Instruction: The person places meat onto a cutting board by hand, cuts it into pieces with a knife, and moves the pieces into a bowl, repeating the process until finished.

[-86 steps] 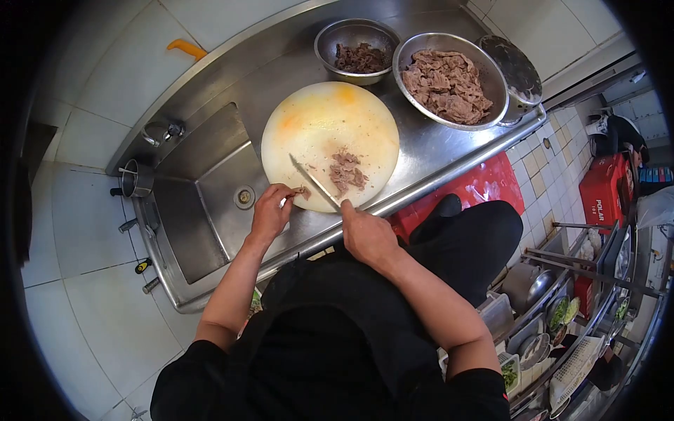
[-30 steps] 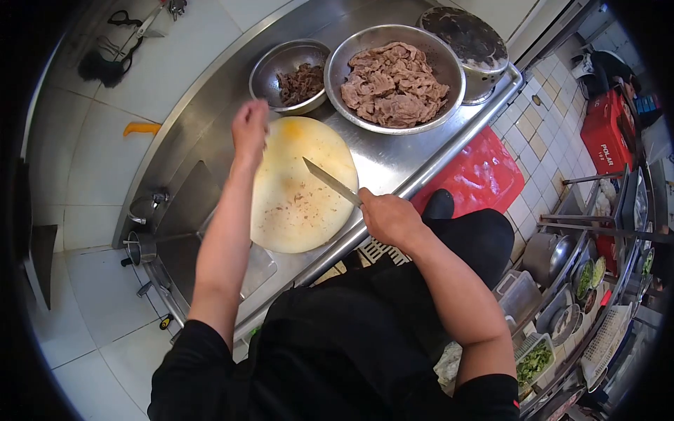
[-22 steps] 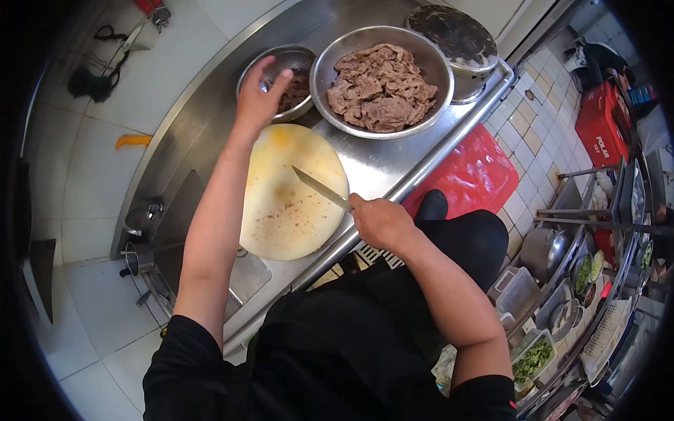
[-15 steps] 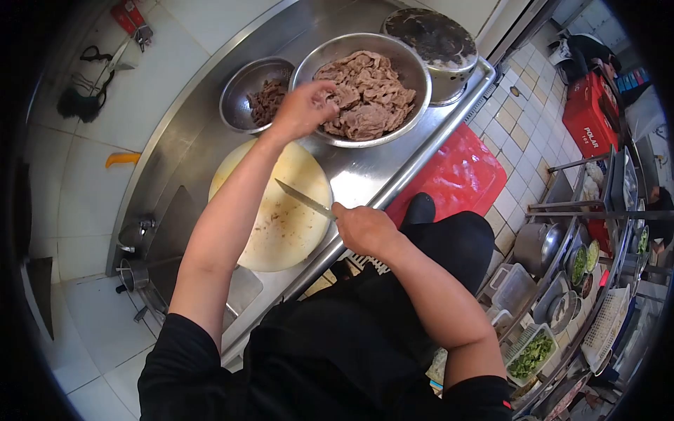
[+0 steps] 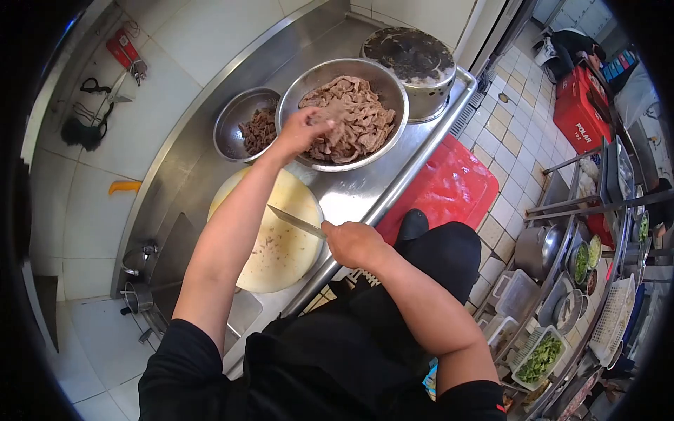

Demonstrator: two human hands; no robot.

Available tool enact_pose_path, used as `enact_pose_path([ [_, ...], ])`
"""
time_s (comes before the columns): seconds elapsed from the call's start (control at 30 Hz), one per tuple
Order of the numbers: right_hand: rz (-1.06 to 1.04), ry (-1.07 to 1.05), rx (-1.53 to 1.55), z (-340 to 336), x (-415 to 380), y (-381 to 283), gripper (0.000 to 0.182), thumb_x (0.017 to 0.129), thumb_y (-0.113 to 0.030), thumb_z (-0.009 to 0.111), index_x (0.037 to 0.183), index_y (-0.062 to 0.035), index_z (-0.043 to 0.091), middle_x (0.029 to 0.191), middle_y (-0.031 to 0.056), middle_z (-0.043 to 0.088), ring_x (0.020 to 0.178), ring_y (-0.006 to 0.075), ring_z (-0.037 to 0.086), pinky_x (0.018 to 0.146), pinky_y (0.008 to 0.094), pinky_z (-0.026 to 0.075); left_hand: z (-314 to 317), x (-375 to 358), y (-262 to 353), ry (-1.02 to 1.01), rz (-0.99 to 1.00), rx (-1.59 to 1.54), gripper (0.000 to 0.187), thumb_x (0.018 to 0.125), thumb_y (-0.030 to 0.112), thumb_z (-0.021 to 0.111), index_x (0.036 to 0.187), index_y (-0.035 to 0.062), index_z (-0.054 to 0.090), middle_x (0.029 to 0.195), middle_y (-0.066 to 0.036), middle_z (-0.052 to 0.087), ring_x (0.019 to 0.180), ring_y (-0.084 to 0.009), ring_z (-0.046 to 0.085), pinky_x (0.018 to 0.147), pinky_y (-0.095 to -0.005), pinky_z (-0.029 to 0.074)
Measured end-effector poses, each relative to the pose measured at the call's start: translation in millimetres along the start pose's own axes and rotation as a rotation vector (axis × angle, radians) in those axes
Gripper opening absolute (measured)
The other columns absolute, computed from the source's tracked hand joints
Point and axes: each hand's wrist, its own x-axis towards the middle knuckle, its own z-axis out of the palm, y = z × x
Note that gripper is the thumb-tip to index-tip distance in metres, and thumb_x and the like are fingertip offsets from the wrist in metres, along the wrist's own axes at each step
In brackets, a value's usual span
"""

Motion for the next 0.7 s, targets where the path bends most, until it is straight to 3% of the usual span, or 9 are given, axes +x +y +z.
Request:
enact_pose_path([
  [0.03,0.013,-0.038,-0.012,-4.8,-1.1,-3.3,0.030,0.102,-0.015,0.047,0.126,-0.0001,0.059,0.099,0.0261,0.074,0.096,0.0432,0.073,0.085,0.0543,0.057,-10.2,-2.8,-0.1,-0.002,0.003,0.006,0.050,0.092,0.035,0.080,0.131,0.0074,0.066,0.114,-0.008,0.073,0.101,-0.0190,0.067,0.093,-0.0372,0.054],
  [0.1,0.020,-0.040,-0.006,-6.0,-0.1,-4.0,0.030,0.103,-0.015,0.047,0.126,-0.0006,0.059,0.100,0.0259,0.074,0.098,0.0431,0.072,0.086,0.0543,0.056,-28.9,-13.1,1.1,0.010,-0.133,-0.453,0.050,0.099,0.041,0.073,0.136,0.0097,0.063,0.122,-0.005,0.071,0.105,-0.0177,0.068,0.095,-0.0364,0.055],
  [0.23,0.012,-0.042,-0.007,-5.3,1.8,-3.7,0.030,0.103,-0.016,0.046,0.127,-0.0017,0.059,0.101,0.0251,0.074,0.100,0.0429,0.072,0.089,0.0544,0.055,-51.7,-32.4,1.2,0.051,-0.139,-0.723,0.050,0.106,0.048,0.061,0.140,0.0117,0.059,0.128,-0.005,0.070,0.114,-0.0193,0.068,0.098,-0.0382,0.057],
  [0.37,0.030,-0.056,-0.006,-5.5,3.3,-6.9,0.030,0.104,-0.017,0.047,0.126,-0.0018,0.058,0.102,0.0249,0.074,0.101,0.0429,0.071,0.089,0.0546,0.055,-57.1,-48.3,-1.6,0.121,-0.200,-0.917,0.050,0.108,0.049,0.056,0.139,0.0097,0.059,0.127,-0.008,0.070,0.110,-0.0217,0.070,0.097,-0.0387,0.058],
  [0.6,-0.002,0.005,0.014,6.3,6.9,1.1,0.026,0.105,-0.022,0.050,0.122,-0.0027,0.057,0.096,0.0263,0.072,0.094,0.0455,0.071,0.085,0.0571,0.054,-75.3,-110.7,-33.4,0.165,-0.101,-0.933,0.057,0.109,0.053,0.050,0.143,0.0078,0.058,0.127,-0.010,0.071,0.107,-0.0221,0.071,0.095,-0.0379,0.058],
  [0.67,-0.027,0.039,0.026,7.1,6.6,1.7,0.026,0.105,-0.024,0.051,0.121,-0.0035,0.056,0.091,0.0270,0.072,0.090,0.0471,0.070,0.082,0.0594,0.054,-82.6,-143.0,-53.8,0.252,-0.104,-0.656,0.059,0.109,0.054,0.048,0.142,0.0067,0.060,0.125,-0.009,0.072,0.107,-0.0206,0.071,0.092,-0.0352,0.056],
  [0.7,-0.012,0.022,0.007,2.5,5.4,-1.3,0.027,0.105,-0.022,0.051,0.122,-0.0029,0.057,0.096,0.0265,0.072,0.095,0.0457,0.070,0.086,0.0574,0.054,-84.5,-161.1,-64.9,0.256,-0.108,-0.652,0.059,0.109,0.054,0.048,0.142,0.0067,0.060,0.125,-0.009,0.072,0.107,-0.0206,0.071,0.092,-0.0352,0.056],
])
